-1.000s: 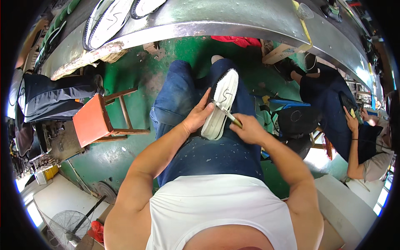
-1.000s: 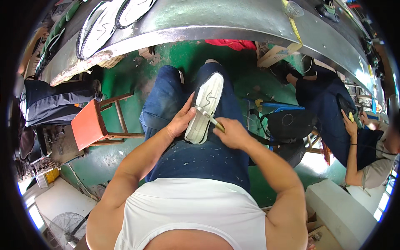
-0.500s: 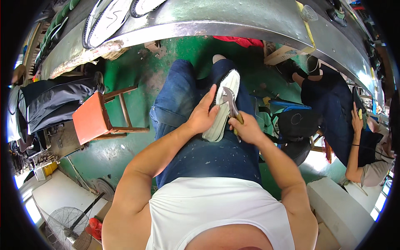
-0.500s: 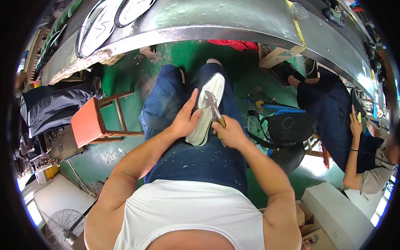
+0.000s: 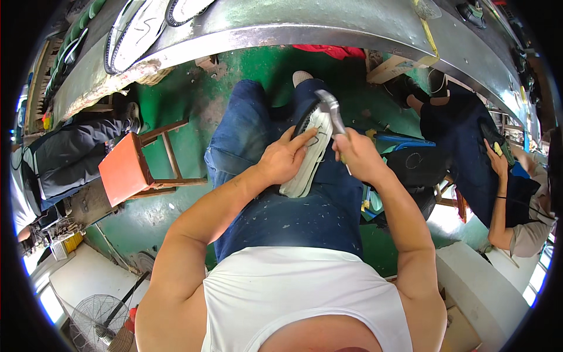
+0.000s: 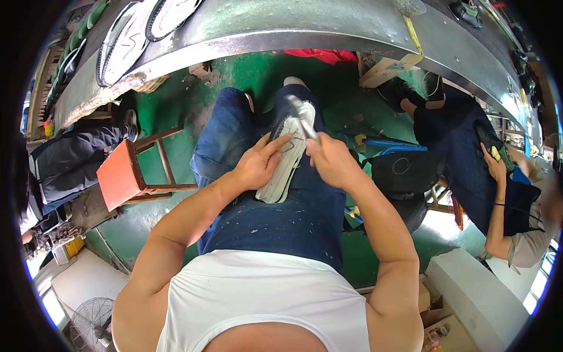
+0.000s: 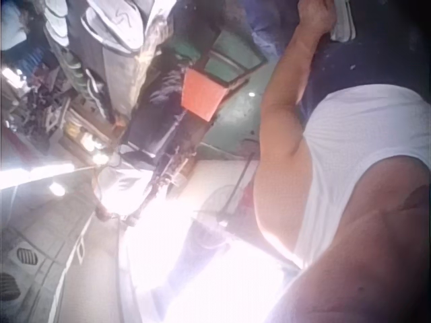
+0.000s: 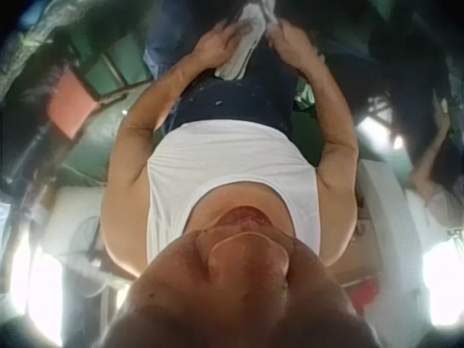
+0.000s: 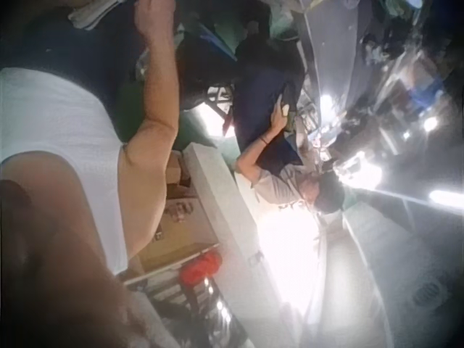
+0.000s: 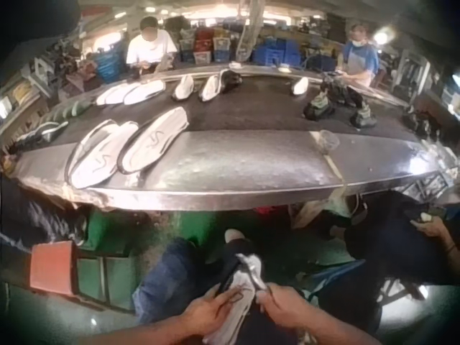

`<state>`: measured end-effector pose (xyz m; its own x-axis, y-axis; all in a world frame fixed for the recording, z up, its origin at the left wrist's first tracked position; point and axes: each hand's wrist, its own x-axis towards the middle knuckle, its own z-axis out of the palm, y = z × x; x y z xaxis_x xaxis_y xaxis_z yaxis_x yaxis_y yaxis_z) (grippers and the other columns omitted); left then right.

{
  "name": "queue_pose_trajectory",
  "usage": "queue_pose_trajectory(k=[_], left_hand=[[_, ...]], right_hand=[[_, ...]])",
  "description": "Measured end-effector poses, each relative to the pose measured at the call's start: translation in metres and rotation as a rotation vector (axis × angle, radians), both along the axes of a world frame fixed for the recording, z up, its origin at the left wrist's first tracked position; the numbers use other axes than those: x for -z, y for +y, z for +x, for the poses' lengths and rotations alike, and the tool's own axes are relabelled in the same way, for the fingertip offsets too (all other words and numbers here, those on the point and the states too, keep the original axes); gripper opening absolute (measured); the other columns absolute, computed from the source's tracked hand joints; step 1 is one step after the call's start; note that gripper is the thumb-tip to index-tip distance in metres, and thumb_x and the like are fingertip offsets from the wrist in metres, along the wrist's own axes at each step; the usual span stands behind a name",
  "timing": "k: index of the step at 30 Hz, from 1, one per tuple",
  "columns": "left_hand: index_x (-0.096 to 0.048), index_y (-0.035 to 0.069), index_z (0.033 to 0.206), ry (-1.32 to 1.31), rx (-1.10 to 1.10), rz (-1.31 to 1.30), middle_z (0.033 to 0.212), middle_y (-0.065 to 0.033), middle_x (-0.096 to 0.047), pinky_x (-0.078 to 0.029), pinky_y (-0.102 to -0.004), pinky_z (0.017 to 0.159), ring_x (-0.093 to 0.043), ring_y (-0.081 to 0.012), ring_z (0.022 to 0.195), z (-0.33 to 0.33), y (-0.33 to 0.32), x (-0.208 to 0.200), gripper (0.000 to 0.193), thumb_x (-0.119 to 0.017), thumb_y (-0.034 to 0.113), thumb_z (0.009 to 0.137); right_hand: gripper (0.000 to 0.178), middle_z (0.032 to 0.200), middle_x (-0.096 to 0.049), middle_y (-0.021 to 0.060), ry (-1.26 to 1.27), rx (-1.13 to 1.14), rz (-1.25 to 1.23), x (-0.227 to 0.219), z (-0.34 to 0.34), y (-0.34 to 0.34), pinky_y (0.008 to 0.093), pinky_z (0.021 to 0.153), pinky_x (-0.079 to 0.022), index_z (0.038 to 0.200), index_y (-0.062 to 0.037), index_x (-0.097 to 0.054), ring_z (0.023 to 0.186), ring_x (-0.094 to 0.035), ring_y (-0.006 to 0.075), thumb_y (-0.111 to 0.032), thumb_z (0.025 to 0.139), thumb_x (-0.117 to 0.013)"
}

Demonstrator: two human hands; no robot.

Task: Assembling shoe uppers onto lasts using pliers and glue in a factory setting.

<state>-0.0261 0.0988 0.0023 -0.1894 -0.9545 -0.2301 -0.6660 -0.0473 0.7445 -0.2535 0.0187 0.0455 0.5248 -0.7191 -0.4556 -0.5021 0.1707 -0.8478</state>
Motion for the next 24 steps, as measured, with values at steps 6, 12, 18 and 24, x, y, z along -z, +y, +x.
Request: queue_pose_trajectory(k=[6, 12, 18, 24], left_hand=[[-0.026, 0.016, 0.157, -0.035, 0.024, 0.109, 0.147, -0.0336, -0.041, -0.044, -0.0463, 0.107, -0.05, -0.0484, 0.128, 0.001, 0.006, -0.01, 0.063, -0.051, 0.019, 0.1], [-0.007, -0.007, 0.155, 0.121, -0.25, 0.151, 0.154, -0.0331, -0.031, -0.036, -0.0425, 0.114, -0.043, -0.0462, 0.137, -0.004, 0.018, 0.01, 0.083, -0.058, 0.024, 0.098], [0.015, 0.011, 0.159, 0.527, -0.02, 0.482, 0.157, -0.0247, -0.03, -0.027, -0.032, 0.117, -0.038, -0.0284, 0.141, 0.037, 0.034, 0.01, 0.103, -0.064, 0.02, 0.094], [0.007, -0.002, 0.156, 0.443, 0.023, 0.299, 0.153, -0.0319, -0.03, -0.03, -0.0362, 0.118, -0.037, -0.0355, 0.143, 0.037, 0.034, 0.018, 0.104, -0.069, 0.016, 0.089]], right_hand=[[0.043, 0.069, -0.064, 0.0106, 0.102, -0.195, -0.224, 0.0, 0.014, -0.016, 0.0358, 0.063, -0.05, 0.088, 0.0023, -0.058, 0.062, -0.063, 0.0228, -0.035, 0.105, -0.045], [0.042, 0.074, -0.064, 0.0175, 0.262, -0.318, -0.23, 0.0, 0.013, 0.007, 0.0427, 0.067, -0.05, 0.089, 0.0025, -0.056, 0.067, -0.064, 0.0323, -0.035, 0.105, -0.046], [0.037, 0.101, -0.065, 0.0286, 0.463, -0.417, -0.228, -0.005, 0.017, 0.035, 0.053, 0.082, -0.049, 0.1, 0.0016, -0.057, 0.093, -0.063, 0.0459, -0.035, 0.102, -0.05], [0.036, 0.099, -0.067, 0.0253, 0.366, -0.479, -0.267, 0.003, 0.013, 0.054, 0.0528, 0.082, -0.05, 0.11, -0.0007, -0.06, 0.094, -0.062, 0.0482, -0.034, 0.101, -0.051]])
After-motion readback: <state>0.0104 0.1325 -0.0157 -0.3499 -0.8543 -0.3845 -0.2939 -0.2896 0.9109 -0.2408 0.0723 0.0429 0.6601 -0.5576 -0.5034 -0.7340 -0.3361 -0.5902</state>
